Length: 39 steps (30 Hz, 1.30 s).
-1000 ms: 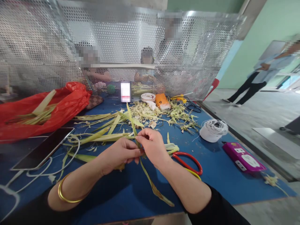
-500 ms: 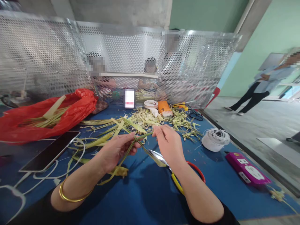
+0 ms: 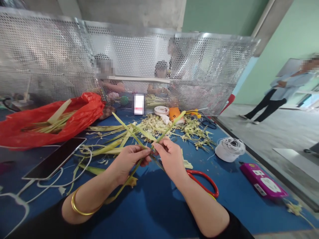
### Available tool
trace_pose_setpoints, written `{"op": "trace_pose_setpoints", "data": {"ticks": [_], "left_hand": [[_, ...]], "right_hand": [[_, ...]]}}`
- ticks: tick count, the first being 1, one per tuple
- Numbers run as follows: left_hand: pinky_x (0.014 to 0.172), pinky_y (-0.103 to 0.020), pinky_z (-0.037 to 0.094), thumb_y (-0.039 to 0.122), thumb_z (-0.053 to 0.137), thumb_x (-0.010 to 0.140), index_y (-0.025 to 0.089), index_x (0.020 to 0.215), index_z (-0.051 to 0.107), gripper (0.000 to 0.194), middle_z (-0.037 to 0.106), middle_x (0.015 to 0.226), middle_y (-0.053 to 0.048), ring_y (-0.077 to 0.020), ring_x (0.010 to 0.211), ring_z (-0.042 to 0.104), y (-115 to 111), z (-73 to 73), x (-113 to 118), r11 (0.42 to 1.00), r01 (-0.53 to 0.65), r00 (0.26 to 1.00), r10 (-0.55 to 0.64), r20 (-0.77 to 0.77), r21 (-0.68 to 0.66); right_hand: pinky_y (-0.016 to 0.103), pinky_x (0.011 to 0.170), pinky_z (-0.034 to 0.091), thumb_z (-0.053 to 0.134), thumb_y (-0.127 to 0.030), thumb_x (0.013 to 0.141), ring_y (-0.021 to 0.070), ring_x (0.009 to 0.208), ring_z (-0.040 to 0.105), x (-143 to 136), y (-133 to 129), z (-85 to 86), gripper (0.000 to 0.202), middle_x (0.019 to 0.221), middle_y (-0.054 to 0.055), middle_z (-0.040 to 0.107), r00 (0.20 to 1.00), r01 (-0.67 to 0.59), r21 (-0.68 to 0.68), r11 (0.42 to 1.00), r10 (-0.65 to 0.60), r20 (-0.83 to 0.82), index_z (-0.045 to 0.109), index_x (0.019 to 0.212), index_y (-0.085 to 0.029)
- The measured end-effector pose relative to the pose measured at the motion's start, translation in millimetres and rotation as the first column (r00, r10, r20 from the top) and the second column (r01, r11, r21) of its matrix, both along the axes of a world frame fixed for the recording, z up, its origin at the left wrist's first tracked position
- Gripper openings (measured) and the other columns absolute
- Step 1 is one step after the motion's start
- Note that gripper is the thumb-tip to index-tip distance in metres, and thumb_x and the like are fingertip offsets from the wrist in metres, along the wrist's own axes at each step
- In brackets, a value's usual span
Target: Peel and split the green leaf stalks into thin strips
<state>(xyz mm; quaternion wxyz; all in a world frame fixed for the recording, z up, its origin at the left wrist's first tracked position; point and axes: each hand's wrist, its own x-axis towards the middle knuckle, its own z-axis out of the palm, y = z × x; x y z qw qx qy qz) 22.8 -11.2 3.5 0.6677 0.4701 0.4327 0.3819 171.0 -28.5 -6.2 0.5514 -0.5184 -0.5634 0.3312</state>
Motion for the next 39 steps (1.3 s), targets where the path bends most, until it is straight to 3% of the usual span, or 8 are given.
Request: {"op": "trace_pose_setpoints", "data": {"ticks": [5, 9, 13, 18, 26, 31, 34, 39], "left_hand": [[0.057, -0.023, 0.046, 0.045, 0.069, 0.071, 0.014, 0.081, 0.068, 0.032, 0.071, 0.074, -0.005, -0.0118, 0.059, 0.061, 5, 8.3, -10, 0.998, -0.027, 0.998, 0.030, 0.048, -0.055], [0.054, -0.022, 0.044, 0.037, 0.074, 0.066, 0.013, 0.075, 0.067, 0.026, 0.070, 0.072, -0.006, -0.0139, 0.061, 0.062, 8, 6.9, -10, 0.996, -0.087, 0.995, 0.088, -0.037, 0.029], [0.050, -0.022, 0.042, 0.029, 0.073, 0.064, 0.012, 0.074, 0.069, 0.020, 0.068, 0.064, -0.004, -0.0138, 0.057, 0.060, 9, -5.0, -3, 0.983, -0.139, 0.988, 0.145, -0.045, 0.118], [0.050, -0.022, 0.041, 0.020, 0.073, 0.060, 0.012, 0.076, 0.069, 0.018, 0.067, 0.063, -0.003, -0.0127, 0.056, 0.059, 11, -19.6, 2, 0.964, -0.254, 0.966, 0.250, 0.062, 0.075], [0.053, -0.018, 0.044, 0.024, 0.072, 0.070, 0.011, 0.073, 0.068, 0.014, 0.070, 0.071, -0.005, -0.0098, 0.059, 0.061, 15, -4.6, -7, 0.990, -0.081, 0.969, 0.105, 0.222, -0.117], [0.056, -0.017, 0.049, 0.009, 0.064, 0.076, 0.012, 0.074, 0.066, 0.005, 0.068, 0.064, -0.002, -0.0096, 0.058, 0.063, 15, 3.2, -8, 0.961, -0.108, 0.932, 0.187, 0.311, -0.253], [0.052, -0.016, 0.048, 0.007, 0.061, 0.079, 0.012, 0.074, 0.066, 0.009, 0.067, 0.063, -0.002, -0.0094, 0.055, 0.063, 11, 5.2, -6, 0.954, -0.075, 0.934, 0.169, 0.316, -0.289], [0.048, -0.015, 0.048, 0.006, 0.061, 0.079, 0.011, 0.074, 0.065, 0.008, 0.067, 0.063, -0.002, -0.0081, 0.050, 0.060, 7, 4.8, -4, 0.955, -0.001, 0.935, 0.106, 0.340, -0.296]], "right_hand": [[0.023, 0.055, 0.040, 0.048, -0.043, 0.087, 0.0134, 0.059, 0.053, 7, -1, 3.4, 0.028, 0.064, -0.001, 0.057, 0.961, -0.085, -0.098, 0.992, 0.108, 0.254, 0.056, 0.075, -0.020], [0.022, 0.049, 0.034, 0.053, -0.037, 0.085, 0.0119, 0.051, 0.047, 3, -7, 6.3, 0.024, 0.056, -0.004, 0.052, 0.875, -0.076, -0.111, 0.991, 0.120, 0.469, 0.052, 0.067, -0.021], [0.022, 0.048, 0.031, 0.051, -0.032, 0.086, 0.0108, 0.049, 0.041, -4, -12, 2.4, 0.025, 0.052, -0.005, 0.045, 0.867, -0.148, -0.071, 0.986, 0.164, 0.471, 0.048, 0.064, -0.021], [0.022, 0.051, 0.030, 0.051, -0.024, 0.086, 0.0107, 0.053, 0.037, -8, -11, -7.3, 0.020, 0.057, -0.004, 0.045, 0.826, -0.213, 0.069, 0.975, 0.142, 0.546, 0.049, 0.066, -0.020], [0.021, 0.051, 0.033, 0.047, -0.035, 0.089, 0.0105, 0.051, 0.044, -4, -8, -4.6, 0.030, 0.055, -0.004, 0.052, 0.877, -0.142, -0.005, 0.990, 0.128, 0.464, 0.051, 0.064, -0.020], [0.028, 0.073, 0.045, 0.053, -0.030, 0.087, 0.0182, 0.081, 0.060, 11, 5, 0.1, 0.017, 0.088, 0.005, 0.066, 0.901, 0.010, 0.215, 0.977, -0.102, 0.421, 0.067, 0.088, -0.020], [0.034, 0.084, 0.045, 0.058, -0.025, 0.085, 0.0213, 0.095, 0.059, 13, 9, -0.2, 0.017, 0.102, 0.007, 0.065, 0.863, -0.093, 0.315, 0.945, -0.082, 0.499, 0.068, 0.097, -0.023], [0.037, 0.086, 0.042, 0.056, -0.021, 0.087, 0.0209, 0.094, 0.059, 6, 7, -0.4, 0.014, 0.089, 0.005, 0.069, 0.784, -0.180, 0.370, 0.912, -0.094, 0.614, 0.070, 0.089, -0.024]]}}
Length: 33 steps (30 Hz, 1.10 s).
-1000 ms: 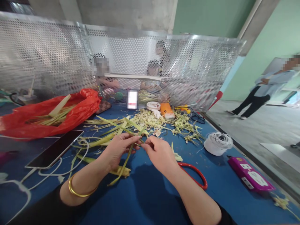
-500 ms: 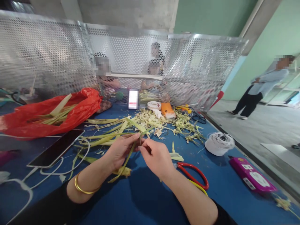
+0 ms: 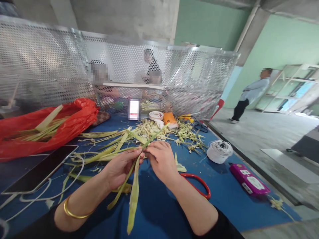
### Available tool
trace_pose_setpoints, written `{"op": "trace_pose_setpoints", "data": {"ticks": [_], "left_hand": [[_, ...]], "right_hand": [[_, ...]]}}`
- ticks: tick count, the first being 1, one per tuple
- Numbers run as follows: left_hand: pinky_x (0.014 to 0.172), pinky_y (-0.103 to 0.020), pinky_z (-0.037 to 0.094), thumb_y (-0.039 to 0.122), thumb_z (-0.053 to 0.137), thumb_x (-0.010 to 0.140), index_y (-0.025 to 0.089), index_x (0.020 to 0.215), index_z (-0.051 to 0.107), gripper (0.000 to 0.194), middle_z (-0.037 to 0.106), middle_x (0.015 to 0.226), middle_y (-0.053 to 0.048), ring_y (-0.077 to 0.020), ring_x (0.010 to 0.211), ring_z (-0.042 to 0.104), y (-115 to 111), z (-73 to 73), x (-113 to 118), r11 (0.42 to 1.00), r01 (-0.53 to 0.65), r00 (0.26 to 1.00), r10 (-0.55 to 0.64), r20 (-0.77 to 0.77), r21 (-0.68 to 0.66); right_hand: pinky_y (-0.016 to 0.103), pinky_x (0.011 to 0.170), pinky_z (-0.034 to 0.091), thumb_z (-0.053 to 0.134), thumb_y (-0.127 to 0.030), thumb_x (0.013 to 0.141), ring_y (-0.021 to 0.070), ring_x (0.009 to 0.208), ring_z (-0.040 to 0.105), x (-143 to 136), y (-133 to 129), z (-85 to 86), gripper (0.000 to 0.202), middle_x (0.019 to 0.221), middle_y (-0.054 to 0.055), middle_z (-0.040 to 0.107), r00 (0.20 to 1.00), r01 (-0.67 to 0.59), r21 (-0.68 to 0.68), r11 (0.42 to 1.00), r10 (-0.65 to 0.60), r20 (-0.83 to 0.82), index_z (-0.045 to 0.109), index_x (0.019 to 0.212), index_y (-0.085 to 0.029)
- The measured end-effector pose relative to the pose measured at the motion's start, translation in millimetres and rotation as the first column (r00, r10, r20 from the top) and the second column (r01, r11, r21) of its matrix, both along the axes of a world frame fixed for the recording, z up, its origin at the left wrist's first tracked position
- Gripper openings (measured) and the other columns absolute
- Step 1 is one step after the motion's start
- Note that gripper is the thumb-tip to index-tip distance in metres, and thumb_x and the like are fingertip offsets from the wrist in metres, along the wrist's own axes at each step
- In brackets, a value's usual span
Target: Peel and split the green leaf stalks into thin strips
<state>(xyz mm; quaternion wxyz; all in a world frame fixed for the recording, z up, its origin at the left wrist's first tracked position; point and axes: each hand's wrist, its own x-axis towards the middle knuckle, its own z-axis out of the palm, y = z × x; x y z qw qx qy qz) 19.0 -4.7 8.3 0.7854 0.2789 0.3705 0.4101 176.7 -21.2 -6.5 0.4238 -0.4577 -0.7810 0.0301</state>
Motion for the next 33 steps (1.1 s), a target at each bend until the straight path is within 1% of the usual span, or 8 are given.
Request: {"op": "trace_pose_setpoints", "data": {"ticks": [5, 10, 16, 21, 24, 27, 29, 33], "left_hand": [[0.044, -0.015, 0.047, 0.005, 0.061, 0.078, 0.013, 0.080, 0.064, 0.009, 0.067, 0.062, -0.002, -0.0085, 0.047, 0.059, -2, 2.3, 0, 0.999, 0.013, 1.000, -0.013, -0.015, -0.042], [0.046, -0.018, 0.050, 0.004, 0.058, 0.079, 0.012, 0.077, 0.063, 0.010, 0.063, 0.057, -0.001, -0.0087, 0.045, 0.058, -4, 2.1, 1, 0.997, 0.034, 0.997, -0.029, 0.070, -0.069], [0.046, -0.018, 0.052, 0.005, 0.064, 0.076, 0.012, 0.080, 0.065, 0.008, 0.068, 0.069, -0.003, -0.0080, 0.046, 0.058, -4, -3.0, -1, 0.999, 0.046, 0.998, -0.046, 0.032, 0.000], [0.044, -0.019, 0.052, 0.006, 0.063, 0.077, 0.012, 0.075, 0.065, 0.007, 0.064, 0.061, 0.000, -0.0067, 0.040, 0.054, -7, 1.3, 0, 0.992, 0.078, 0.994, -0.071, 0.078, -0.096], [0.045, -0.018, 0.051, 0.007, 0.064, 0.077, 0.012, 0.078, 0.066, 0.006, 0.066, 0.065, -0.001, -0.0067, 0.043, 0.055, -8, 1.3, 2, 0.998, 0.056, 0.995, -0.052, 0.083, -0.042], [0.049, -0.017, 0.051, 0.010, 0.068, 0.075, 0.012, 0.086, 0.069, 0.011, 0.069, 0.073, -0.004, -0.0082, 0.051, 0.060, -8, -0.3, 3, 0.998, -0.001, 1.000, 0.000, 0.007, 0.061], [0.052, -0.018, 0.052, 0.015, 0.070, 0.074, 0.011, 0.088, 0.070, 0.015, 0.071, 0.076, -0.006, -0.0098, 0.056, 0.062, -8, -0.8, 3, 0.992, -0.023, 0.998, 0.030, -0.062, 0.121], [0.049, -0.018, 0.048, 0.021, 0.075, 0.068, 0.011, 0.083, 0.071, 0.019, 0.071, 0.075, -0.007, -0.0097, 0.053, 0.061, -11, -3.1, 5, 0.974, -0.023, 0.980, 0.066, -0.189, 0.224]], "right_hand": [[0.036, 0.085, 0.040, 0.055, -0.017, 0.087, 0.0190, 0.087, 0.059, -3, -1, 1.1, 0.018, 0.085, 0.002, 0.070, 1.000, 0.008, 0.025, 1.000, -0.009, 0.016, 0.071, 0.086, -0.025], [0.037, 0.089, 0.037, 0.056, -0.013, 0.087, 0.0179, 0.090, 0.061, -3, 3, -1.5, 0.021, 0.091, 0.001, 0.072, 0.997, -0.051, 0.061, 0.997, 0.055, -0.060, 0.071, 0.086, -0.027], [0.039, 0.090, 0.036, 0.056, -0.015, 0.087, 0.0184, 0.089, 0.060, -4, 5, -3.8, 0.019, 0.088, 0.001, 0.072, 0.995, -0.053, 0.082, 0.995, 0.060, -0.077, 0.071, 0.085, -0.027], [0.038, 0.091, 0.037, 0.053, -0.019, 0.088, 0.0177, 0.086, 0.060, -6, 3, -3.6, 0.019, 0.084, 0.001, 0.071, 0.990, -0.067, 0.096, 0.993, 0.078, -0.116, 0.070, 0.084, -0.026], [0.038, 0.092, 0.037, 0.052, -0.017, 0.088, 0.0191, 0.091, 0.058, -5, 2, -2.6, 0.020, 0.089, 0.003, 0.070, 0.992, -0.048, 0.081, 0.996, 0.057, -0.114, 0.071, 0.086, -0.026], [0.038, 0.091, 0.038, 0.054, -0.017, 0.084, 0.0218, 0.099, 0.057, -3, 4, -0.6, 0.020, 0.099, 0.005, 0.068, 0.979, -0.057, -0.020, 0.998, 0.052, -0.196, 0.071, 0.090, -0.025], [0.036, 0.089, 0.040, 0.052, -0.018, 0.081, 0.0218, 0.098, 0.058, -2, 4, 1.4, 0.022, 0.100, 0.006, 0.067, 0.923, -0.144, -0.141, 0.980, 0.081, -0.376, 0.071, 0.090, -0.024], [0.030, 0.079, 0.044, 0.054, -0.026, 0.081, 0.0185, 0.083, 0.060, -4, 3, 3.0, 0.019, 0.081, 0.004, 0.068, 0.682, -0.374, -0.344, 0.861, 0.003, -0.732, 0.071, 0.077, -0.018]]}}
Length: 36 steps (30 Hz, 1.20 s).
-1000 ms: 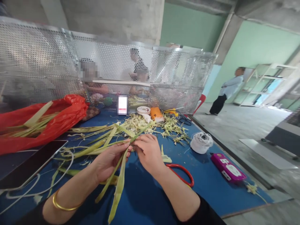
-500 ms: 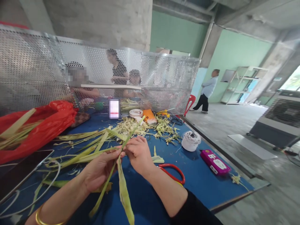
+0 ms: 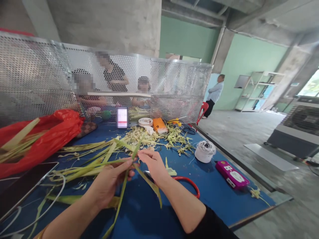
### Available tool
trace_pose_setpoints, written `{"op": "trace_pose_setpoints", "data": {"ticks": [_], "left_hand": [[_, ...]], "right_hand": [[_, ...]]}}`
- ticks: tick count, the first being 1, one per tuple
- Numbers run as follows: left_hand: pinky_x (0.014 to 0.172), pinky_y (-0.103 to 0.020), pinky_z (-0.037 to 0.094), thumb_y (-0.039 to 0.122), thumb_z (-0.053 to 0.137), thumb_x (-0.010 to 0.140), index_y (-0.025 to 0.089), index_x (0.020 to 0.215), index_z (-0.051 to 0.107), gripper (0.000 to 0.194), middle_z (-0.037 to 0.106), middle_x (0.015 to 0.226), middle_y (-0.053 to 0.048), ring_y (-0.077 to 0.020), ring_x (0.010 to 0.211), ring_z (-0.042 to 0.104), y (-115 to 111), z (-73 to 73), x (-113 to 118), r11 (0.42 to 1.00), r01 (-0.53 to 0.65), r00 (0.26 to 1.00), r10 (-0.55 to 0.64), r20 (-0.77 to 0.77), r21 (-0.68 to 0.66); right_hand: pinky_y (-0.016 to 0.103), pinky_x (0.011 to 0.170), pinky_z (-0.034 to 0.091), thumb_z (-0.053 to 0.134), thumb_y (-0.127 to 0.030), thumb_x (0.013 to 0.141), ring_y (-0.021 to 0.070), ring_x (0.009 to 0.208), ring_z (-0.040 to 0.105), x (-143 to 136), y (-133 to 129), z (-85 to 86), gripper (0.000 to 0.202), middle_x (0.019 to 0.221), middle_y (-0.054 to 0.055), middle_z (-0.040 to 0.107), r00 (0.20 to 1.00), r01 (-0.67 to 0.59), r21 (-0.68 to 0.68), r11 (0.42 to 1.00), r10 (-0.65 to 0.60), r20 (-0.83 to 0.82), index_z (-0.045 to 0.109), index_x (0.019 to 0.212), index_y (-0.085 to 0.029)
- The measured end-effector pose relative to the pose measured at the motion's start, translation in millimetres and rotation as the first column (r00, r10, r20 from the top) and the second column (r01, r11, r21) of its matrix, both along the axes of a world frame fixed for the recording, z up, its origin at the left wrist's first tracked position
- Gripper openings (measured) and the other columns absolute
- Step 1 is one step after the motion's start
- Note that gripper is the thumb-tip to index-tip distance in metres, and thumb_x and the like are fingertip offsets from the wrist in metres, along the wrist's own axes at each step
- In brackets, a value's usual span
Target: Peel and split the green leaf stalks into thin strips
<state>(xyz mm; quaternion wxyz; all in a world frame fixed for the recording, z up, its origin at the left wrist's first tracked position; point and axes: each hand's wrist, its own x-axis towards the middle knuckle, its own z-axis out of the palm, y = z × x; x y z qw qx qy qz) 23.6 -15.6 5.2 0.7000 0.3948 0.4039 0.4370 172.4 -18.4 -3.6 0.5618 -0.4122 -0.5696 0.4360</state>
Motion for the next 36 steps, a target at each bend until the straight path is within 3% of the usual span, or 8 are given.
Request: {"op": "trace_pose_setpoints", "data": {"ticks": [3, 8, 12, 17, 26, 30, 33, 36], "left_hand": [[0.045, -0.018, 0.045, 0.022, 0.077, 0.064, 0.010, 0.077, 0.071, 0.018, 0.070, 0.066, -0.006, -0.0095, 0.048, 0.059, -1, -6.3, 4, 0.999, -0.008, 0.997, 0.011, -0.083, 0.036], [0.042, -0.018, 0.043, 0.021, 0.076, 0.063, 0.009, 0.072, 0.071, 0.016, 0.067, 0.057, -0.005, -0.0103, 0.043, 0.057, 5, -19.8, 9, 0.999, -0.047, 0.990, 0.048, -0.135, 0.006], [0.051, -0.019, 0.049, 0.024, 0.074, 0.068, 0.011, 0.082, 0.073, 0.020, 0.072, 0.070, -0.007, -0.0124, 0.054, 0.064, 7, -20.2, 7, 1.000, -0.022, 0.994, 0.020, -0.103, -0.021], [0.059, -0.023, 0.052, 0.033, 0.067, 0.075, 0.011, 0.090, 0.072, 0.026, 0.073, 0.075, -0.009, -0.0164, 0.064, 0.068, 5, -14.9, 5, 0.997, 0.052, 0.997, -0.054, -0.048, -0.058], [0.052, -0.021, 0.049, 0.016, 0.070, 0.070, 0.009, 0.072, 0.070, 0.008, 0.067, 0.057, -0.005, -0.0137, 0.053, 0.064, 5, -18.2, 9, 0.993, 0.065, 0.988, -0.078, -0.135, -0.094], [0.055, -0.022, 0.050, 0.018, 0.069, 0.072, 0.009, 0.076, 0.071, 0.010, 0.069, 0.063, -0.007, -0.0140, 0.057, 0.065, 8, -14.0, 4, 0.996, -0.006, 0.994, -0.004, -0.106, -0.087], [0.059, -0.022, 0.051, 0.023, 0.068, 0.075, 0.010, 0.082, 0.072, 0.015, 0.071, 0.068, -0.007, -0.0137, 0.061, 0.065, 15, -10.0, -3, 0.995, -0.081, 0.996, 0.079, -0.040, -0.055], [0.059, -0.021, 0.051, 0.025, 0.068, 0.075, 0.012, 0.086, 0.072, 0.017, 0.072, 0.075, -0.007, -0.0134, 0.064, 0.066, 24, -6.3, -12, 0.983, -0.168, 0.986, 0.168, -0.003, -0.069]], "right_hand": [[0.027, 0.066, 0.043, 0.064, -0.032, 0.075, 0.0149, 0.065, 0.056, -5, -2, -2.9, 0.019, 0.066, 0.001, 0.064, 0.993, -0.018, -0.163, 0.986, -0.002, -0.122, 0.067, 0.065, -0.016], [0.027, 0.069, 0.040, 0.068, -0.024, 0.069, 0.0149, 0.067, 0.054, -10, -2, -10.5, 0.017, 0.064, 0.000, 0.062, 0.976, 0.187, 0.035, 0.982, -0.190, 0.109, 0.064, 0.055, -0.016], [0.028, 0.068, 0.039, 0.067, -0.031, 0.071, 0.0161, 0.068, 0.053, -5, 2, -14.9, 0.018, 0.065, 0.000, 0.063, 0.973, 0.229, -0.075, 0.971, -0.225, 0.054, 0.070, 0.062, -0.016], [0.030, 0.072, 0.040, 0.066, -0.035, 0.072, 0.0173, 0.071, 0.054, 0, 3, -12.5, 0.020, 0.068, 0.001, 0.065, 0.971, 0.239, -0.110, 0.965, -0.237, 0.028, 0.074, 0.069, -0.017], [0.029, 0.068, 0.041, 0.063, -0.033, 0.073, 0.0166, 0.067, 0.055, -2, 1, -19.2, 0.022, 0.063, 0.001, 0.063, 0.951, 0.261, -0.026, 0.965, -0.252, 0.177, 0.067, 0.059, -0.016], [0.031, 0.077, 0.045, 0.055, -0.037, 0.081, 0.0206, 0.082, 0.062, 11, 10, -10.3, 0.025, 0.083, 0.004, 0.070, 0.933, 0.179, -0.014, 0.984, -0.165, 0.320, 0.071, 0.081, -0.018], [0.032, 0.077, 0.045, 0.055, -0.036, 0.081, 0.0206, 0.085, 0.063, 28, 6, 5.7, 0.025, 0.095, 0.005, 0.070, 0.768, 0.269, 0.156, 0.950, -0.310, 0.560, 0.068, 0.094, -0.020], [0.031, 0.066, 0.043, 0.055, -0.035, 0.082, 0.0196, 0.075, 0.062, 46, -20, 13.7, 0.019, 0.092, 0.004, 0.067, 0.436, 0.302, 0.270, 0.914, -0.384, 0.814, 0.066, 0.090, -0.022]]}}
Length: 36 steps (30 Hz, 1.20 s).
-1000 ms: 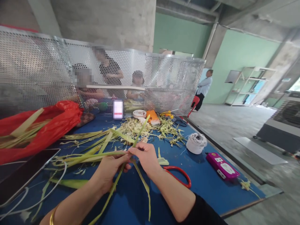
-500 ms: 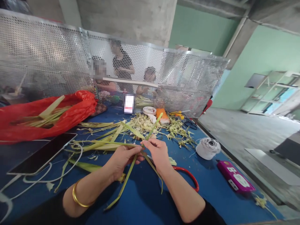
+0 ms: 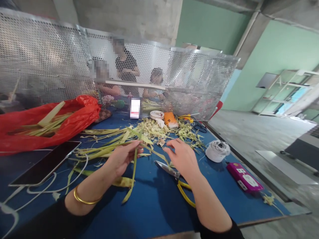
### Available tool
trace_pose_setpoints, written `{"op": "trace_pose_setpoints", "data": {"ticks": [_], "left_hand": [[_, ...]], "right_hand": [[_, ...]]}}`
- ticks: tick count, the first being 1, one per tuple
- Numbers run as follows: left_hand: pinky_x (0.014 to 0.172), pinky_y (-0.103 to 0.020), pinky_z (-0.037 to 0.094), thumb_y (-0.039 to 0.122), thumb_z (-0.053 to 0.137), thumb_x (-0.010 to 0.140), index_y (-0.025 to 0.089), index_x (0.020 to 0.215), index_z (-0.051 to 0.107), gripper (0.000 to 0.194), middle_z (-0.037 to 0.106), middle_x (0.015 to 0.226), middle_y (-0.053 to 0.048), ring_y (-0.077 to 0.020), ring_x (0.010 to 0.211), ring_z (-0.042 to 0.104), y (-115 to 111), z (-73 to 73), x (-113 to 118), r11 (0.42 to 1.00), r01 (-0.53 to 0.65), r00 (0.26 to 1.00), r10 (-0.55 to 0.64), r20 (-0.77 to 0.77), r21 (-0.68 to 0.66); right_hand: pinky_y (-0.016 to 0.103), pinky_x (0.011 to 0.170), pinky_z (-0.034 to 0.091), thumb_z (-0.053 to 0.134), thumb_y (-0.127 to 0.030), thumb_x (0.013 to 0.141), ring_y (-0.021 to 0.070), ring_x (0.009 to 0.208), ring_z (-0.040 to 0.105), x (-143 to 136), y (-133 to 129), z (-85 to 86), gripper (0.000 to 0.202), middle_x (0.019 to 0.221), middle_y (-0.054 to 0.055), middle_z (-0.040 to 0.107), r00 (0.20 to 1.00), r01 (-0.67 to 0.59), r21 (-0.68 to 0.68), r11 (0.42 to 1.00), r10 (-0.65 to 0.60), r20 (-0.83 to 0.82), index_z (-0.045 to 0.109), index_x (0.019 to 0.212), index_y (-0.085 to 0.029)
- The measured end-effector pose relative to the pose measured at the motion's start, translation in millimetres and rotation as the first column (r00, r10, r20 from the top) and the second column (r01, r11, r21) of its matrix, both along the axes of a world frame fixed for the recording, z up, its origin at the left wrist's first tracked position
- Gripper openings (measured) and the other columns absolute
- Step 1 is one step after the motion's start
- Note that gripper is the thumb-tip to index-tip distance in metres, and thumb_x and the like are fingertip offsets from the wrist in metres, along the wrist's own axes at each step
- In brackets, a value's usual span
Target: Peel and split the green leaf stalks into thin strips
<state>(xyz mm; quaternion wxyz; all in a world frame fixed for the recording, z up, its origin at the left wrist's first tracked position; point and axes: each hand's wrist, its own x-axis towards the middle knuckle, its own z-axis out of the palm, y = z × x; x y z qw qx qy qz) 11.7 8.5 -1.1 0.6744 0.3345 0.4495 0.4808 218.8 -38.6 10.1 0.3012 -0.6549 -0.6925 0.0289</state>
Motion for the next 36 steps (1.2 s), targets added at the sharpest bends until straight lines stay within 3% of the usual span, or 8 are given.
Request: {"op": "trace_pose_setpoints", "data": {"ticks": [5, 9, 13, 17, 24, 28, 31, 36], "left_hand": [[0.055, -0.019, 0.050, 0.022, 0.066, 0.077, 0.013, 0.083, 0.072, 0.012, 0.072, 0.081, -0.010, -0.0121, 0.063, 0.064, 6, 7.3, -7, 0.997, -0.049, 0.998, 0.052, 0.041, -0.065], [0.054, -0.018, 0.049, 0.019, 0.065, 0.078, 0.014, 0.080, 0.072, 0.008, 0.072, 0.076, -0.007, -0.0108, 0.062, 0.063, 5, 12.8, -8, 0.997, -0.047, 0.996, 0.052, 0.070, -0.068], [0.052, -0.017, 0.049, 0.018, 0.064, 0.079, 0.013, 0.080, 0.071, 0.009, 0.071, 0.071, -0.006, -0.0100, 0.059, 0.063, 5, 12.7, -9, 0.997, -0.039, 0.996, 0.045, 0.079, -0.072], [0.049, -0.017, 0.047, 0.018, 0.063, 0.079, 0.012, 0.082, 0.070, 0.010, 0.070, 0.069, -0.006, -0.0092, 0.055, 0.062, 7, 8.8, -9, 0.996, -0.012, 0.997, 0.019, 0.079, -0.087], [0.053, -0.017, 0.049, 0.024, 0.066, 0.078, 0.012, 0.086, 0.069, 0.015, 0.071, 0.076, -0.007, -0.0100, 0.061, 0.064, -1, 9.8, -6, 0.999, 0.025, 0.997, -0.022, 0.072, -0.041], [0.056, -0.019, 0.051, 0.026, 0.065, 0.079, 0.012, 0.090, 0.069, 0.018, 0.072, 0.079, -0.008, -0.0132, 0.069, 0.067, -4, 12.4, -6, 0.998, 0.068, 0.991, -0.066, 0.118, -0.007], [0.057, -0.020, 0.051, 0.031, 0.067, 0.077, 0.012, 0.090, 0.070, 0.023, 0.072, 0.079, -0.008, -0.0136, 0.068, 0.067, -4, 13.5, -8, 0.996, 0.080, 0.987, -0.084, 0.140, 0.035], [0.055, -0.020, 0.048, 0.026, 0.080, 0.060, 0.011, 0.082, 0.070, 0.028, 0.072, 0.073, -0.006, -0.0114, 0.060, 0.063, -3, 7.1, -6, 0.990, 0.000, 0.996, -0.013, 0.089, 0.141]], "right_hand": [[0.033, 0.065, 0.044, 0.062, -0.039, 0.078, 0.0226, 0.074, 0.062, 23, -66, -32.7, 0.017, 0.085, 0.005, 0.065, 0.943, 0.104, -0.115, 0.988, -0.061, 0.327, 0.065, 0.084, -0.023], [0.035, 0.078, 0.050, 0.054, -0.043, 0.086, 0.0239, 0.092, 0.062, 35, -94, -64.8, 0.031, 0.104, 0.009, 0.064, 0.962, 0.090, -0.043, 0.995, -0.075, 0.262, 0.062, 0.108, -0.023], [0.036, 0.089, 0.049, 0.048, -0.029, 0.090, 0.0221, 0.106, 0.058, 44, -96, -71.9, 0.033, 0.118, 0.009, 0.061, 0.977, -0.041, -0.053, 0.998, 0.051, 0.208, 0.057, 0.121, -0.024], [0.038, 0.091, 0.050, 0.044, -0.018, 0.089, 0.0215, 0.106, 0.058, 51, -95, -70.6, 0.037, 0.119, 0.008, 0.062, 0.978, -0.105, -0.041, 0.994, 0.110, 0.180, 0.058, 0.122, -0.025], [0.034, 0.085, 0.052, 0.050, -0.027, 0.087, 0.0212, 0.097, 0.063, 45, -88, -51.4, 0.022, 0.109, 0.006, 0.066, 0.995, -0.078, -0.029, 0.997, 0.080, 0.066, 0.067, 0.101, -0.027], [0.027, 0.066, 0.051, 0.046, -0.040, 0.089, 0.0209, 0.093, 0.064, 12, -53, -13.7, 0.027, 0.111, 0.008, 0.064, 0.993, -0.029, 0.056, 0.998, 0.035, -0.110, 0.065, 0.100, -0.024], [0.027, 0.068, 0.047, 0.046, -0.043, 0.090, 0.0212, 0.093, 0.062, -25, -19, 9.4, 0.029, 0.107, 0.007, 0.066, 0.995, -0.063, 0.105, 0.992, 0.070, -0.070, 0.064, 0.099, -0.023], [0.024, 0.056, 0.036, 0.043, -0.036, 0.091, 0.0157, 0.058, 0.055, -69, 11, -3.3, 0.031, 0.062, 0.001, 0.063, 0.990, -0.140, 0.041, 0.989, 0.139, 0.022, 0.060, 0.070, -0.021]]}}
